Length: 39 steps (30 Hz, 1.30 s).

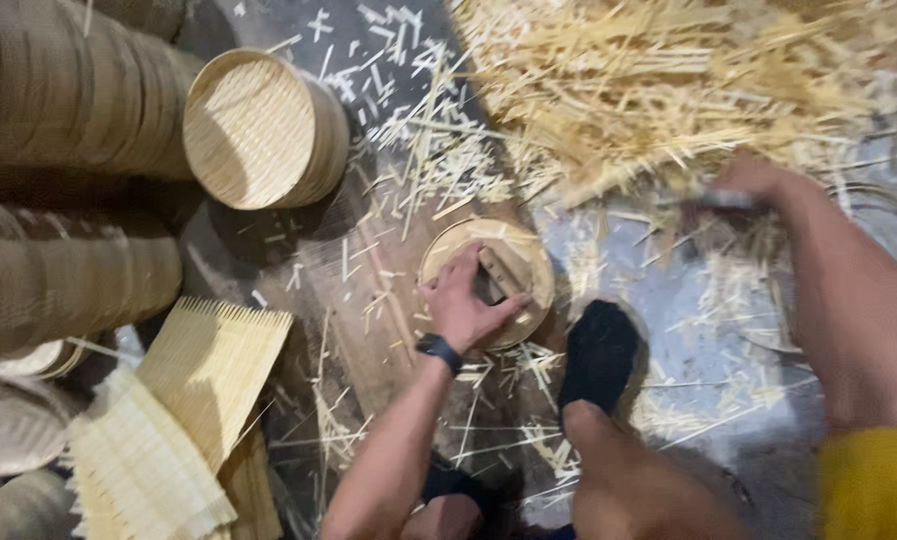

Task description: The person constructs bamboo steamer baskets by placing a circular wooden frame onto a woven bamboo mat, cutting around the frame with shears, and سپس placing the resulting circular base into a cylindrical bamboo basket wall.

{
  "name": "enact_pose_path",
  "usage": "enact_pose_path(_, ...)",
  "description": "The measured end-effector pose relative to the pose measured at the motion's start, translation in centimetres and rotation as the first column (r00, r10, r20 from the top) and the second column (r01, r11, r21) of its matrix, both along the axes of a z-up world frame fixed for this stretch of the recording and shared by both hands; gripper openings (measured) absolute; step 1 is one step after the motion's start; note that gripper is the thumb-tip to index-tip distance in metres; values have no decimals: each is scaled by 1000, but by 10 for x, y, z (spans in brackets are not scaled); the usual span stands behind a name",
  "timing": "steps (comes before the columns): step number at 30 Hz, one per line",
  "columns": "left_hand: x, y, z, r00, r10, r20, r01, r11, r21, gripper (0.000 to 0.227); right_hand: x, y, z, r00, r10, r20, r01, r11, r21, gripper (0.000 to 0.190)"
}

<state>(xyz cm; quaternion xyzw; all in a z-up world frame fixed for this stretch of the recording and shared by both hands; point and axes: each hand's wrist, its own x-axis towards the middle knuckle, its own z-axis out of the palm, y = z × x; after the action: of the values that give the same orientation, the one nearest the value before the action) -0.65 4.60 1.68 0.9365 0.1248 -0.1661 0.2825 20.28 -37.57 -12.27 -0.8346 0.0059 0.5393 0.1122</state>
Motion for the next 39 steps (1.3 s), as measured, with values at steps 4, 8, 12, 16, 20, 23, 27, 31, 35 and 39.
enact_pose_path(4, 21, 27, -21, 960, 276, -52, -265, 829, -493, 94, 77, 7, 12, 768, -395, 504, 486, 872, -57, 60)
enact_pose_path(8, 50, 63, -47, 969, 220, 112, -176, 934, -309, 68, 29, 50, 38, 794, -122, 595, 269, 949, -163, 81)
enact_pose_path(12, 65, 65, -67, 984, 154, 85, -124, 950, -286, 54, -78, 89, 75, 832, -502, 235, 527, 848, -55, 42)
enact_pose_path(16, 75, 52, -78, 946, 279, -162, -306, 936, -173, 48, -140, 130, 93, 717, -517, 468, 396, 854, 337, 34)
enact_pose_path(20, 90, 40, -80, 955, 202, -217, -258, 928, -268, 41, -156, 174, 76, 817, -567, 106, 489, 778, 395, 37)
enact_pose_path(23, 86, 37, -85, 931, 256, -261, -337, 878, -341, 37, -166, 202, 43, 786, -610, 103, 476, 703, 528, 38)
enact_pose_path(27, 88, 35, -100, 917, 314, -247, -372, 896, -241, 30, -156, 214, 10, 811, -570, 128, 471, 768, 434, 33)
enact_pose_path(31, 83, 40, -122, 977, 195, -85, -207, 963, -172, 32, -156, 210, 11, 778, -597, 197, 455, 751, 480, 32)
enact_pose_path(35, 77, 47, -147, 970, 240, -42, -242, 936, -254, 31, -168, 213, 29, 764, -592, 256, 452, 775, 442, 27)
enact_pose_path(39, 74, 57, -145, 967, 117, 226, -49, 957, -288, 25, -169, 219, 40, 747, -590, 306, 430, 780, 455, 25)
